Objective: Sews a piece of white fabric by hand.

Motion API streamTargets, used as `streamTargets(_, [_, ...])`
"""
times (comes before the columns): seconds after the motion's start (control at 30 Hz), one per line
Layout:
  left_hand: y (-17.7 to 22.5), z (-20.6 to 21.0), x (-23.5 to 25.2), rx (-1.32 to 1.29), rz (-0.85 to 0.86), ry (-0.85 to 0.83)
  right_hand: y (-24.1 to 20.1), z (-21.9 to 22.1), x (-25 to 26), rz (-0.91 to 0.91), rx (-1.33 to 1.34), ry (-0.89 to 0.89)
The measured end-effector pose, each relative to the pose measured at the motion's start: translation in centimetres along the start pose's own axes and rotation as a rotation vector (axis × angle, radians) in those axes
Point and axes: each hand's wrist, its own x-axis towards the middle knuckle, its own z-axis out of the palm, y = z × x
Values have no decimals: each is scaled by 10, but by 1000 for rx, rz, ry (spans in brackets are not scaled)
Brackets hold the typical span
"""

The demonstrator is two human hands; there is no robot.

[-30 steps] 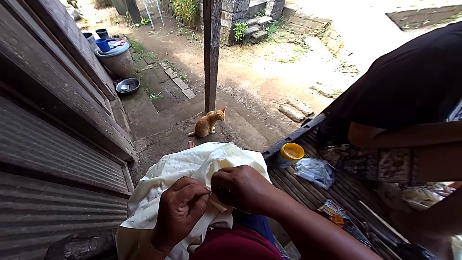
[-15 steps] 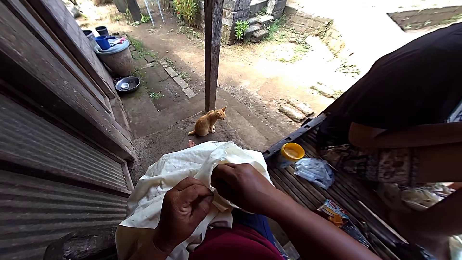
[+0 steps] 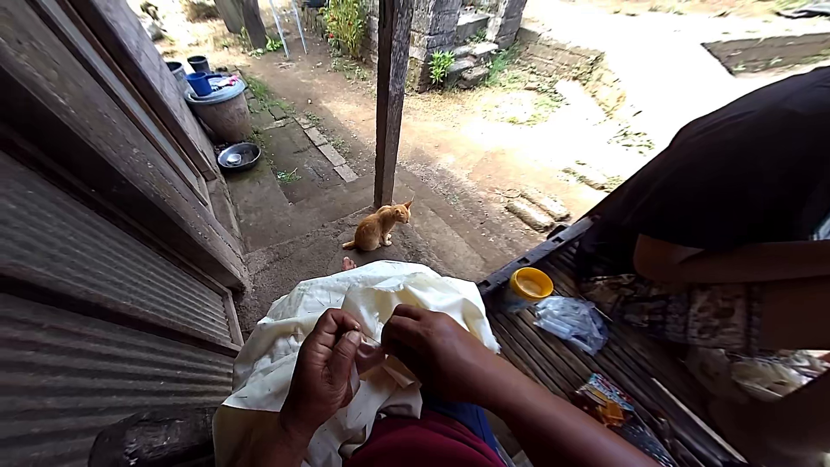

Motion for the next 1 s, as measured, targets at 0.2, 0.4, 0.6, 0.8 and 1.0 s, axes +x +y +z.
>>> streamTargets(0.2, [4, 2, 0, -47, -73, 12, 6, -2, -2, -97, 44, 58])
streamTargets(0.4, [2, 9, -5, -94, -109, 39, -4, 11, -3, -90, 176, 234])
streamTargets(0.6, [1, 11, -9, -34, -77, 36, -10, 31, -1, 7, 182, 509])
streamTargets(0.8, [10, 15, -10, -320, -194, 43, -10, 37, -2, 12, 205, 514])
streamTargets(1.0, [9, 13, -8, -439, -267, -1, -9, 36, -3, -23, 40, 503])
